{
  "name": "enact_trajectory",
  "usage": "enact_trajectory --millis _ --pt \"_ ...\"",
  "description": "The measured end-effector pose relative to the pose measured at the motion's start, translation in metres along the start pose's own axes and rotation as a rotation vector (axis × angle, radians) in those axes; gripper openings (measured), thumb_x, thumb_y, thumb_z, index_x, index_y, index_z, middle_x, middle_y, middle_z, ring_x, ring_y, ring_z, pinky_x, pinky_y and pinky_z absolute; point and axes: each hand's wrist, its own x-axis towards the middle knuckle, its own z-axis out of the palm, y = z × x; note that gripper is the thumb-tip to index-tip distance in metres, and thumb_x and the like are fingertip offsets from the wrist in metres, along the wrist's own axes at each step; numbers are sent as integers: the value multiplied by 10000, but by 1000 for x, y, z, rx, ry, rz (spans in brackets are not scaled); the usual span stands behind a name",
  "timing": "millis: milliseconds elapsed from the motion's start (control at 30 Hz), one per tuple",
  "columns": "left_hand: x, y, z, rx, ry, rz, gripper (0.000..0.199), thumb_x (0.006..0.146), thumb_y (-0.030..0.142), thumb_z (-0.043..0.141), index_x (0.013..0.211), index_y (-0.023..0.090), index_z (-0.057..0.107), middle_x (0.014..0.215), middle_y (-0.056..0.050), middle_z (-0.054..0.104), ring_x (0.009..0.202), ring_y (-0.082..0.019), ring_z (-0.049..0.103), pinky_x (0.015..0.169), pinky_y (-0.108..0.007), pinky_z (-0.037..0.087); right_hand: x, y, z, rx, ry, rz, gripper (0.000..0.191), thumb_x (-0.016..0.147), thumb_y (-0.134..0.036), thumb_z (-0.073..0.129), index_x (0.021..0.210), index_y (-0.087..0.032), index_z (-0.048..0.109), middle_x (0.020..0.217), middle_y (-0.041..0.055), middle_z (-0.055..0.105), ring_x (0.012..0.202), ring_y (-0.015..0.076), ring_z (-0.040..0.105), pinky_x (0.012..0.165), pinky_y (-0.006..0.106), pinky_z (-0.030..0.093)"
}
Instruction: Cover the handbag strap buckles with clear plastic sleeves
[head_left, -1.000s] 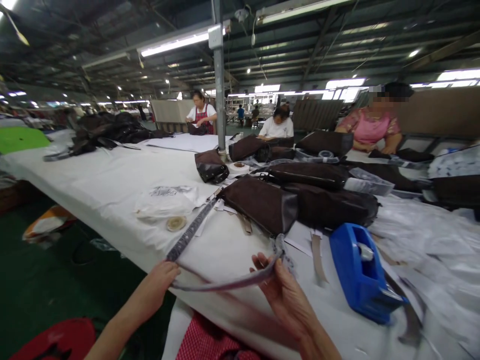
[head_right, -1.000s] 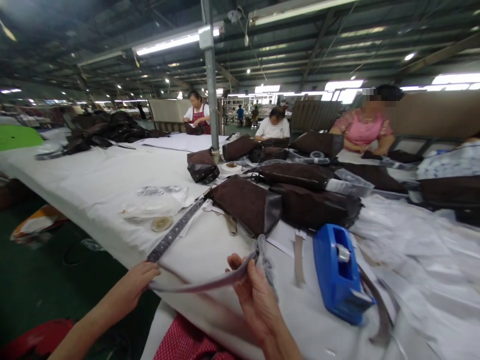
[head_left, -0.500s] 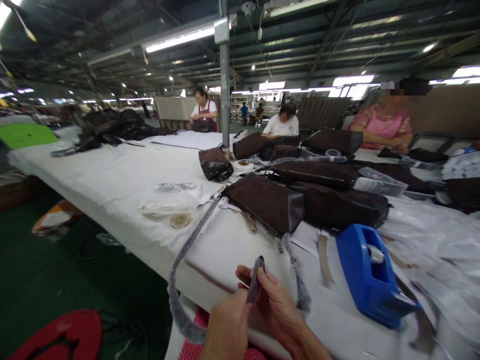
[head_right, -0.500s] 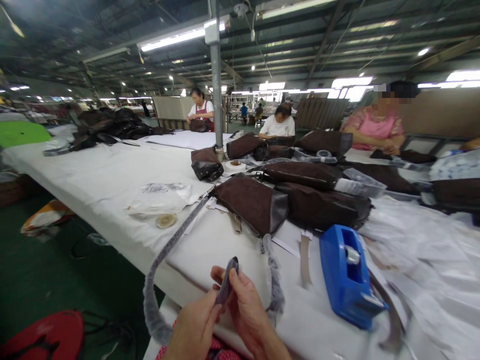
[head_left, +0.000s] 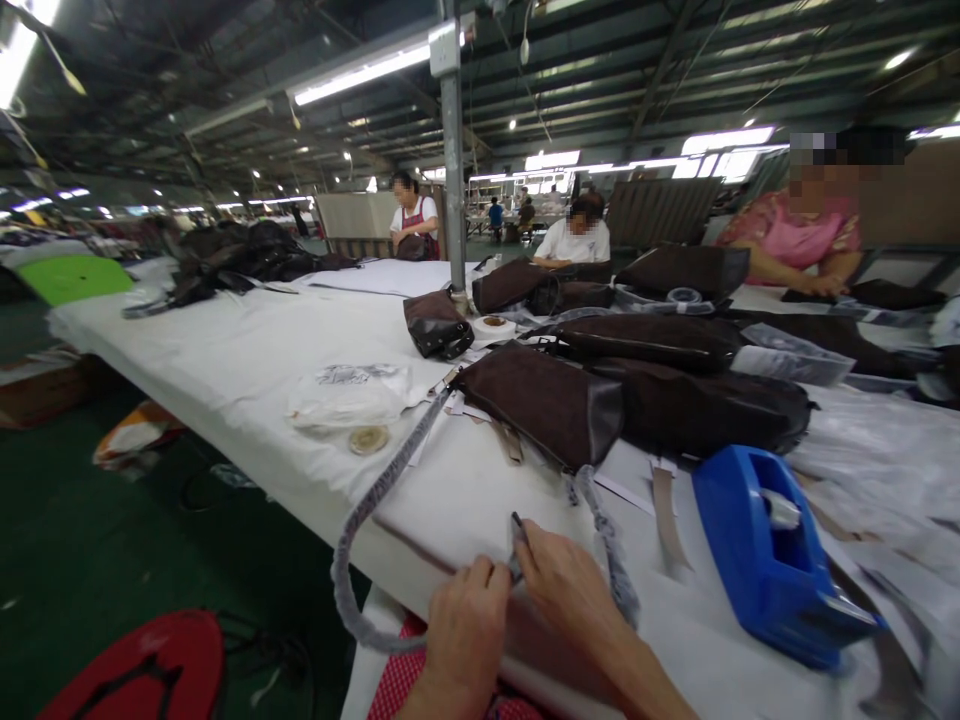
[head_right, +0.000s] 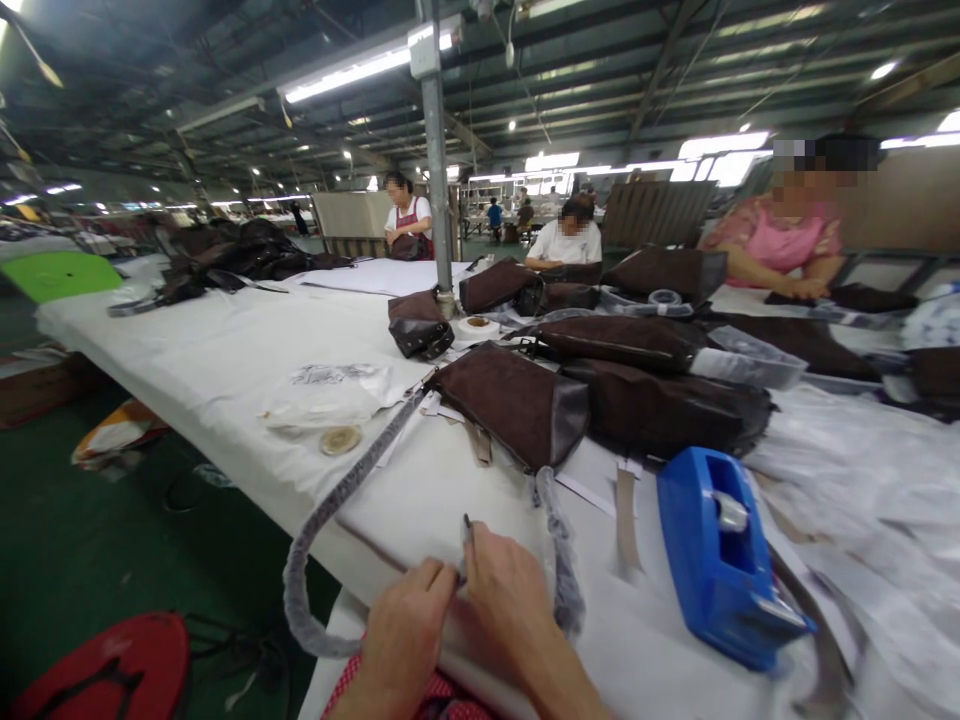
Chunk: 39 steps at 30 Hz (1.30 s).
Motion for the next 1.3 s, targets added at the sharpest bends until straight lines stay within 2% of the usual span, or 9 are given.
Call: enact_trajectory --millis 167,333,433,567,700,900,1000,1133,1300 --pt "17 -7 9 40 97 -46 479 904 72 423 1369 179 394 1072 -71 611 868 -171 646 659 -249 496 19 3 2 -148 -142 -191 300 890 -81 402 1030 -193 643 859 133 727 784 256 697 624 289 414" --pt "33 -4 12 -17 37 -19 224 909 101 428 1020 188 603 968 -44 610 935 -199 613 733 -288 496 32 9 -10 -213 -252 -265 302 892 -97 404 973 -189 680 890 137 721 839 273 688 662 310 438" --pt "40 1 13 -29 23 -27 206 903 90 421 961 178 598 956 -53 611 943 -205 597 748 -303 485 31 20 -16 -91 -145 -197 278 886 -127 432 1048 -198 647 964 106 694 879 238 663 696 303 443" --pt "48 12 19 -38 43 -54 197 913 102 409 938 171 591 940 -61 607 917 -206 592 736 -313 478 23 29 -13 112 106 -76 244 932 -267 428 838 -189 639 923 66 652 875 188 612 791 290 424" --pt "51 21 25 -27 96 -14 214 927 108 401 1016 159 589 924 -67 604 898 -212 593 737 -322 485 19 21 -7 9 69 82 371 959 -327 372 756 -179 645 950 105 664 894 229 615 765 325 413" --pt "42 19 22 -35 17 122 315 929 82 373 1188 144 540 1006 -80 612 930 -214 596 801 -350 499 34 7 -7 -53 -34 249 262 907 -283 431 857 -146 649 958 129 668 891 242 631 677 308 388" --pt "39 11 17 -51 -27 153 296 919 88 383 1140 161 566 994 -72 617 924 -218 598 787 -352 500 43 10 -9 -78 -94 164 208 855 -148 436 901 -134 638 991 124 654 905 212 611 683 282 371" --pt "41 0 10 -69 1 94 178 919 156 431 987 193 591 964 -48 619 936 -221 595 779 -343 485 47 23 -12 33 -179 -97 173 842 -129 464 885 -140 631 960 90 638 911 180 574 728 255 369" --pt "52 -10 4 -180 64 64 262 893 223 536 1150 199 495 1129 -44 589 993 -192 590 785 -296 464 48 34 -18 41 -254 -353 284 834 -49 402 924 -163 646 911 63 602 817 153 558 699 246 363"
